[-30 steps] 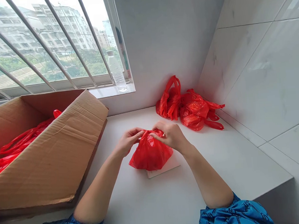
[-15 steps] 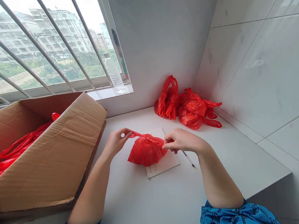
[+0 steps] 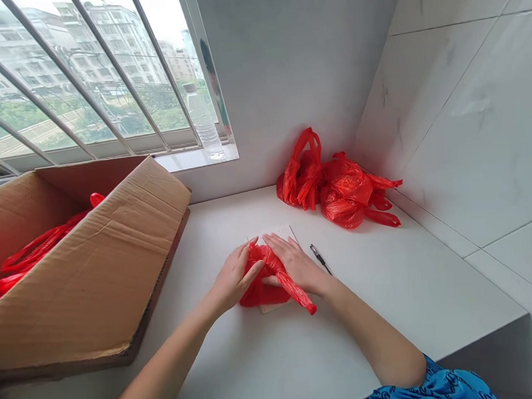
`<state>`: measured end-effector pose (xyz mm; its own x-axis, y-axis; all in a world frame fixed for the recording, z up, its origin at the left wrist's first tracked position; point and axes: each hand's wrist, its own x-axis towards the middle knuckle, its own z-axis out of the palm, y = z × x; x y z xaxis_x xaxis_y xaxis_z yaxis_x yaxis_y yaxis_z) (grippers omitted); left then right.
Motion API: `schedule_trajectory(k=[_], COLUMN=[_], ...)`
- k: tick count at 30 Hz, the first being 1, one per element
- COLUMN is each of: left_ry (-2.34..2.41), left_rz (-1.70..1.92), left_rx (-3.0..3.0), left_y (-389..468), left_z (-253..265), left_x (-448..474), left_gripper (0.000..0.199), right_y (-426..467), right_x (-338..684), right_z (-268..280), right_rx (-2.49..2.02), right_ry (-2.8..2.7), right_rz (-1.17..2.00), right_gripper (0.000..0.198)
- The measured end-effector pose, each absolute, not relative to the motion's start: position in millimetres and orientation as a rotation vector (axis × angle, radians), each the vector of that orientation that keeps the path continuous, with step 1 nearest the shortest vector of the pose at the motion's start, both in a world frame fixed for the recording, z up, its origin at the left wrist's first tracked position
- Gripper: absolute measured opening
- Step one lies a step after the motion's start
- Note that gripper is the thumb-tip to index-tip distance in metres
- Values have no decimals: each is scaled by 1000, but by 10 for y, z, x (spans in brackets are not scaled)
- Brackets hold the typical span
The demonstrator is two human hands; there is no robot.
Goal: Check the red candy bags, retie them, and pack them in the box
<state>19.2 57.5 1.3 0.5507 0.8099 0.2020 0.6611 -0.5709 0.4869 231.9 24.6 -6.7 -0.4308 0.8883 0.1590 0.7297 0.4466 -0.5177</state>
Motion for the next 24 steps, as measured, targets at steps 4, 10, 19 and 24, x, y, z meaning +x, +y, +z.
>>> schedule_trajectory(k=[4, 10, 19, 24], left_ry=[1169, 1215, 1182, 1128], left_rz=[590, 530, 540, 612], left_rx=[2570, 2589, 2489, 2445], left_y=[604, 622, 616, 622], left_z=[-259, -481, -527, -537], left_x=[258, 245, 251, 243], left_gripper=[54, 54, 55, 53], right_y=[326, 361, 374, 334], right_x=[2194, 2177, 2179, 2191], right_z=[-361, -550, -605, -534], right_rx=[-1452, -1496, -1468, -1449], right_ry=[-2325, -2366, -2327, -2301], right_rz=[335, 179, 215, 309], right_gripper=[86, 78, 78, 79])
